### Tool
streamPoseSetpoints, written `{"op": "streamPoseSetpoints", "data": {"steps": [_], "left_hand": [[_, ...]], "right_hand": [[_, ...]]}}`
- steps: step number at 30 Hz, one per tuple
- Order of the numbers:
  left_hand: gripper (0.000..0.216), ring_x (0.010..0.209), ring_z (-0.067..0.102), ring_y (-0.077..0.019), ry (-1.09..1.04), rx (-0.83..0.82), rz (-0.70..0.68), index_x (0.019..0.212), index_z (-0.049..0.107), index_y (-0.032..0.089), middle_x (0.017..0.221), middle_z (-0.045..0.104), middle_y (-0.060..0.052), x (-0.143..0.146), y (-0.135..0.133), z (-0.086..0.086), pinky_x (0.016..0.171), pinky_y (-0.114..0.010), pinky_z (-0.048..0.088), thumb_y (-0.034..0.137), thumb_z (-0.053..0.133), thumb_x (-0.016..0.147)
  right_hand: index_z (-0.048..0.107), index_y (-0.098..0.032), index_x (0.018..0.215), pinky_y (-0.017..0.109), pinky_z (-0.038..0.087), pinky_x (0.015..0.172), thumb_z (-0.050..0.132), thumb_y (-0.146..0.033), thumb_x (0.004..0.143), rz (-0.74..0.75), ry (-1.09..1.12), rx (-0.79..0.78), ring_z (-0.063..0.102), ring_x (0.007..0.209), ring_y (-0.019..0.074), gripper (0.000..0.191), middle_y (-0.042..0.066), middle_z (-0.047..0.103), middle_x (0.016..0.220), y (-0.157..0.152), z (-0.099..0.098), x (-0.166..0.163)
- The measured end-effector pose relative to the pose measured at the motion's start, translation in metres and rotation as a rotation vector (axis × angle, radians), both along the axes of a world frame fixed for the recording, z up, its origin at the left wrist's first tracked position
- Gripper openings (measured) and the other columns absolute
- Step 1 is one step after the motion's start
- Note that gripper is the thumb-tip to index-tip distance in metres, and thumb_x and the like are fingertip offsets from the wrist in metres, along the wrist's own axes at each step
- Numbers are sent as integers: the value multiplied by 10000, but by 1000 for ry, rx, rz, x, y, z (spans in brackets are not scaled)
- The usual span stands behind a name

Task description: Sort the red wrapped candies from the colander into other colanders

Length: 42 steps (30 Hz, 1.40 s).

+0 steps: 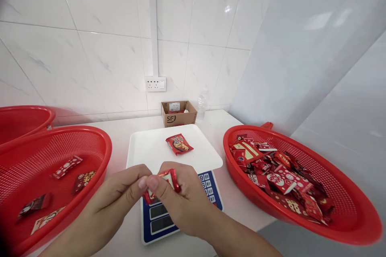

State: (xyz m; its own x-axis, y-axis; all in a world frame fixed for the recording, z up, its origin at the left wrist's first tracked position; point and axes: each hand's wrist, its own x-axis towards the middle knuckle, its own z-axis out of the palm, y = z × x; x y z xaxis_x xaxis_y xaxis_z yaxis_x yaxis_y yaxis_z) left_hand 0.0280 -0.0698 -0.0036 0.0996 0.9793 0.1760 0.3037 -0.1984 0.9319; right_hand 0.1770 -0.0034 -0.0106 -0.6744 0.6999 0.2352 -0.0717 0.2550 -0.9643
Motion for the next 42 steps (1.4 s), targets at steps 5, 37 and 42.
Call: {"op": "streamPoseSetpoints", "data": {"steps": [5,37,42], "left_hand": [[366,623,439,-127,115,28,133,671,464,205,643,479,38,-3,12,-3,573,-236,360,423,372,950],[261,954,646,-244,686,68,377,1058,566,263,1123,666,-43,-21,33,-26,734,-366,496,399,373,947],[306,967,650,-261,701,33,382,1105,562,254,1166,657,-67,-23,33,-26,759,-392,503,414,357,944]], "right_hand": [[518,-189,661,238,345,528,543,-471,890,-69,-69,129,422,563,103,364,-43,460,597,19,-8,-7],[702,-238,1122,422,426,929,502,-113,907,-189,-748,920,543,1096,262,319,76,680,1129,95,-43,-27],[645,-229,1187,383,415,996,474,-128,904,-294,-775,854,539,1158,223,346,74,643,1227,105,-24,29]]}}
